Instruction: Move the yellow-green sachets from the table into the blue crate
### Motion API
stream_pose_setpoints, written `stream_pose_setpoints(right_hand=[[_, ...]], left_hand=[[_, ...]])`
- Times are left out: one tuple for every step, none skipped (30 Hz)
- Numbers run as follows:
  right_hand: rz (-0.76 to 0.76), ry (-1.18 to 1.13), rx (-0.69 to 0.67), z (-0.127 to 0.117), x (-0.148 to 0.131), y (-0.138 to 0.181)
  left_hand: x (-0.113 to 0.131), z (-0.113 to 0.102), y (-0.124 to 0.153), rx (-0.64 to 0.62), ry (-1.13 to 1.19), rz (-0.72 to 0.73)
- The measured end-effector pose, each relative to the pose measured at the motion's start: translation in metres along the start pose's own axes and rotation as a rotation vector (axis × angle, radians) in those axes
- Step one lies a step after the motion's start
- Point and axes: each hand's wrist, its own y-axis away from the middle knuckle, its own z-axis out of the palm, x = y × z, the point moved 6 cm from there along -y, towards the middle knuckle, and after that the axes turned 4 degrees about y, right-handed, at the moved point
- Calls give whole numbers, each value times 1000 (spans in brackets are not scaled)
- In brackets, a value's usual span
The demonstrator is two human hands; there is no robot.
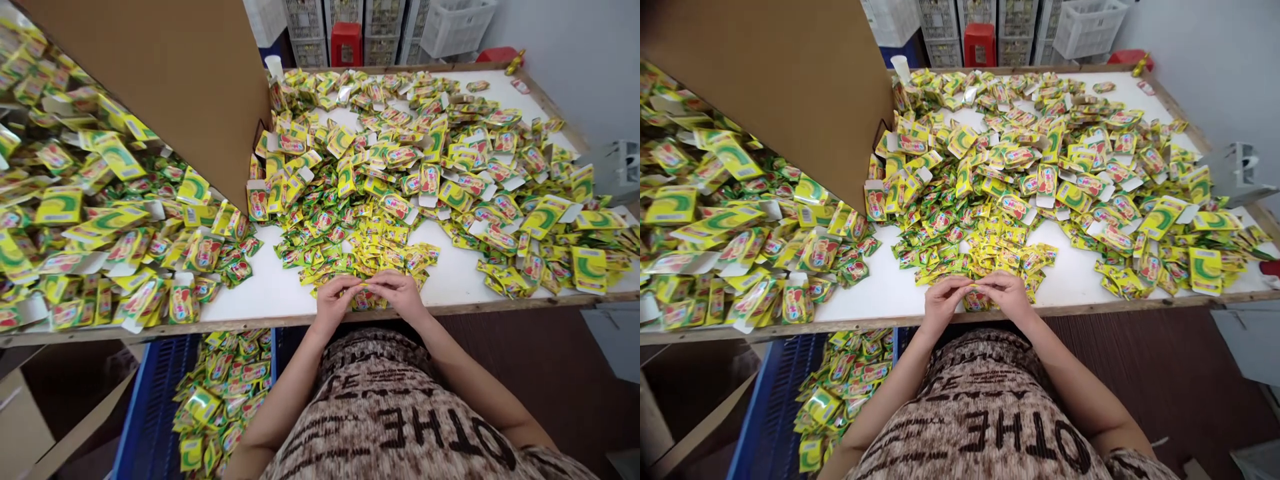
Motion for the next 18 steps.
stream_pose_setpoints(right_hand=[[-62,43,-4,-1,-4,1],[-126,90,-14,-1,-8,3],[-187,139,-28,-1,-11,4],[-241,187,-42,0,-13,6],[-287,227,-52,1,-13,8],[-327,261,-56,2,-13,11],[-363,291,-51,4,-12,14],[-391,315,-38,5,-10,17],[-413,333,-20,6,-8,20],[-426,347,5,7,-7,24],[-425,358,33,6,-6,27],[-409,366,54,5,-5,29],[-379,370,56,3,-5,30],[-338,374,42,2,-6,28],[-292,381,22,-1,-6,25],[-247,391,8,-5,-7,19],[-211,409,7,-9,-9,11],[-185,434,18,-14,-11,1]], left_hand=[[2,-2,1,-18,-24,56],[3,-3,3,-40,-45,103],[4,-5,5,-67,-62,140],[4,-7,7,-93,-74,170],[4,-8,10,-115,-83,194],[3,-9,12,-129,-93,214],[2,-9,14,-137,-102,229],[1,-8,16,-139,-108,238],[-1,-5,18,-134,-112,240],[-3,0,19,-130,-115,233],[-4,5,20,-132,-119,212],[-6,11,21,-137,-125,177],[-6,16,21,-140,-131,129],[-5,17,21,-133,-135,72],[-3,13,21,-109,-132,9],[1,3,23,-70,-118,-57],[5,-14,26,-21,-95,-129],[9,-35,32,14,-73,-211]])
